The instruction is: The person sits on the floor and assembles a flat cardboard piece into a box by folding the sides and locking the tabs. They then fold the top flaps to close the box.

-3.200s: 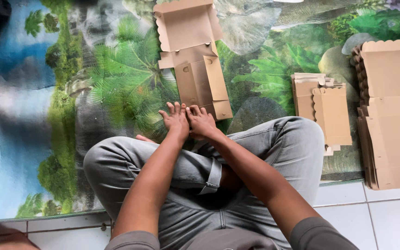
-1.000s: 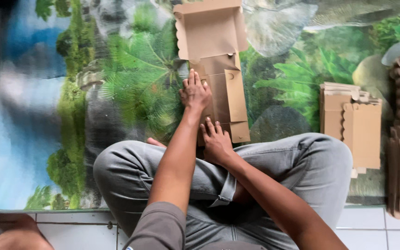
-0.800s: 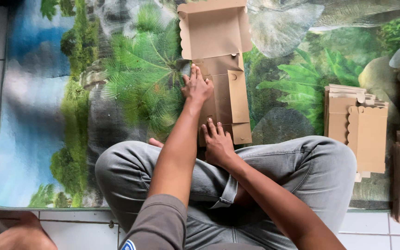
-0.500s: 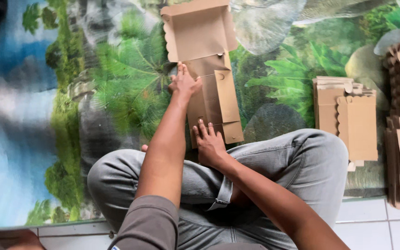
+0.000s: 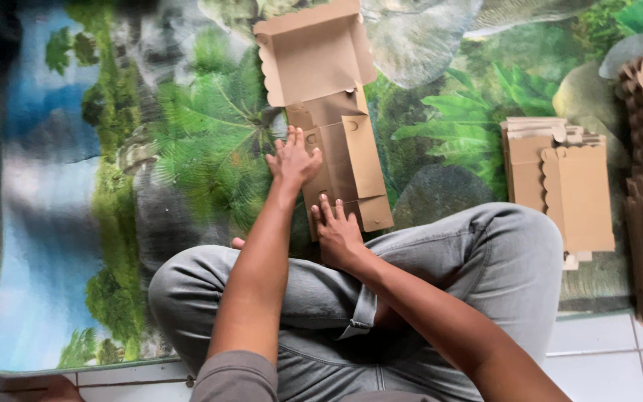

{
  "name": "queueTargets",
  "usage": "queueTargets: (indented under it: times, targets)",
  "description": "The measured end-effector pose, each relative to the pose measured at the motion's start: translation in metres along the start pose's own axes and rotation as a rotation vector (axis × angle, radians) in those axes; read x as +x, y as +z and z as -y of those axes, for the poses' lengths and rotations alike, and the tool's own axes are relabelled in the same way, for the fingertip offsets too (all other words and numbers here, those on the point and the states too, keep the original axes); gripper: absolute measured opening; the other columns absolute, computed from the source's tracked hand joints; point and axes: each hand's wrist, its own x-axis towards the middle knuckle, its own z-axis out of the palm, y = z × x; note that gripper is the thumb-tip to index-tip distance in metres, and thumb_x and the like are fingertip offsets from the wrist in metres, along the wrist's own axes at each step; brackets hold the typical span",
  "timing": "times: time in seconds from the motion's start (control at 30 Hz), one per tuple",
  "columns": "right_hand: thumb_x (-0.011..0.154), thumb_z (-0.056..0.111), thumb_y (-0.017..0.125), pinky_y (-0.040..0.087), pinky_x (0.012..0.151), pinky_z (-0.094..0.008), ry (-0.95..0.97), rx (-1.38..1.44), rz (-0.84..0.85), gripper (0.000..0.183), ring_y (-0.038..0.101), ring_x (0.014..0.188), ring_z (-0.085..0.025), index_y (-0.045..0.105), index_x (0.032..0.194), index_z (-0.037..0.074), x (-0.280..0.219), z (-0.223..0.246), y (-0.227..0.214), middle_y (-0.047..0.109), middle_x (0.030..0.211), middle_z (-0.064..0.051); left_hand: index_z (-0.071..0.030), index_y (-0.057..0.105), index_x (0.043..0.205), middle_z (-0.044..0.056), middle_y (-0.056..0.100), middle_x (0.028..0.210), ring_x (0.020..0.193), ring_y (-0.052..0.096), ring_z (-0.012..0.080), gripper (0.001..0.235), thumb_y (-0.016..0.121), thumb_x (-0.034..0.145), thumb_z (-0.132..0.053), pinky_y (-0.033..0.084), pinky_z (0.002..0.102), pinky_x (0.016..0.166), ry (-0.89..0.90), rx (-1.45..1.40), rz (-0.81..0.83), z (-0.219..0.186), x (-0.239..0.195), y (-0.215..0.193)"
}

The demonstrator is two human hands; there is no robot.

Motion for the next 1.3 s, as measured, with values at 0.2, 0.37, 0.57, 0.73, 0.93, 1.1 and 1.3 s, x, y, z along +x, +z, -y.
queueTargets:
  times: [0.2, 0.37, 0.57, 0.73, 0.93, 1.1, 1.3]
  targets:
    - [0.075, 0.022, 0.068, 0.043, 0.099, -0.057, 0.006, -0.037, 0.007, 0.100, 0.029, 0.149, -0.054, 0.027, 0.165, 0.006, 0.000, 0.001, 0.004, 0.013, 0.172, -0.023, -0.027, 0.050, 0.155, -0.004, 0.065, 0.145, 0.133, 0.058, 0.0242, 0.068, 0.042, 0.093, -0.052, 0.046, 0.048, 0.106, -0.118, -0.359, -0.158, 0.024, 0.052, 0.027]
    - [0.075, 0.024, 0.069, 0.043, 0.099, -0.058, 0.008, -0.046, 0.007, 0.100, 0.030, 0.148, -0.053, 0.029, 0.164, 0.007, 0.000, 0.001, 0.000, 0.015, 0.172, -0.022, -0.024, 0.043, 0.160, 0.008, 0.056, 0.149, 0.139, 0.048, 0.0340, 0.077, 0.055, 0.086, -0.039, 0.035, 0.065, 0.114, -0.269, -0.539, -0.217, 0.033, 0.085, 0.026]
    - [0.072, 0.025, 0.073, 0.043, 0.096, -0.056, 0.019, -0.037, 0.015, 0.105, 0.030, 0.148, -0.052, 0.027, 0.165, 0.007, 0.004, 0.001, 0.001, 0.013, 0.172, -0.022, -0.042, 0.049, 0.153, -0.004, 0.047, 0.148, 0.137, 0.045, 0.0271, 0.065, 0.058, 0.088, -0.042, 0.039, 0.062, 0.109, -0.275, -0.621, -0.319, 0.015, 0.125, 0.045]
    - [0.072, 0.025, 0.074, 0.043, 0.096, -0.055, 0.030, -0.038, 0.023, 0.106, 0.030, 0.148, -0.051, 0.026, 0.165, 0.008, 0.008, 0.003, 0.003, 0.012, 0.172, -0.021, -0.038, 0.038, 0.161, -0.012, 0.037, 0.161, 0.143, 0.035, 0.0211, 0.074, 0.051, 0.088, -0.034, 0.036, 0.058, 0.111, -0.113, -0.498, -0.329, 0.010, 0.100, 0.041]
    - [0.071, 0.021, 0.071, 0.043, 0.095, -0.056, 0.024, -0.028, -0.014, 0.105, 0.032, 0.147, -0.052, 0.027, 0.165, 0.008, 0.005, 0.003, 0.004, 0.014, 0.172, -0.022, -0.008, 0.046, 0.159, 0.007, 0.033, 0.172, 0.152, 0.036, 0.0307, 0.066, 0.052, 0.096, -0.026, 0.034, 0.055, 0.119, 0.148, -0.284, -0.586, 0.009, 0.045, 0.064]
    - [0.070, 0.021, 0.070, 0.044, 0.095, -0.055, 0.024, -0.031, -0.036, 0.104, 0.032, 0.148, -0.050, 0.029, 0.165, 0.011, 0.004, 0.001, 0.011, 0.014, 0.172, -0.020, -0.008, 0.043, 0.159, 0.007, 0.031, 0.172, 0.154, 0.034, 0.0319, 0.067, 0.048, 0.098, -0.035, 0.031, 0.058, 0.122, 0.124, -0.200, -0.514, 0.005, 0.024, 0.066]
    - [0.071, 0.025, 0.073, 0.043, 0.096, -0.054, 0.032, -0.028, -0.016, 0.107, 0.030, 0.149, -0.051, 0.026, 0.166, 0.011, 0.010, -0.001, 0.014, 0.012, 0.172, -0.020, -0.011, 0.046, 0.157, 0.003, 0.032, 0.168, 0.145, 0.038, 0.0285, 0.069, 0.051, 0.096, -0.045, 0.039, 0.058, 0.113, 0.083, -0.103, -0.436, 0.007, 0.044, 0.062]
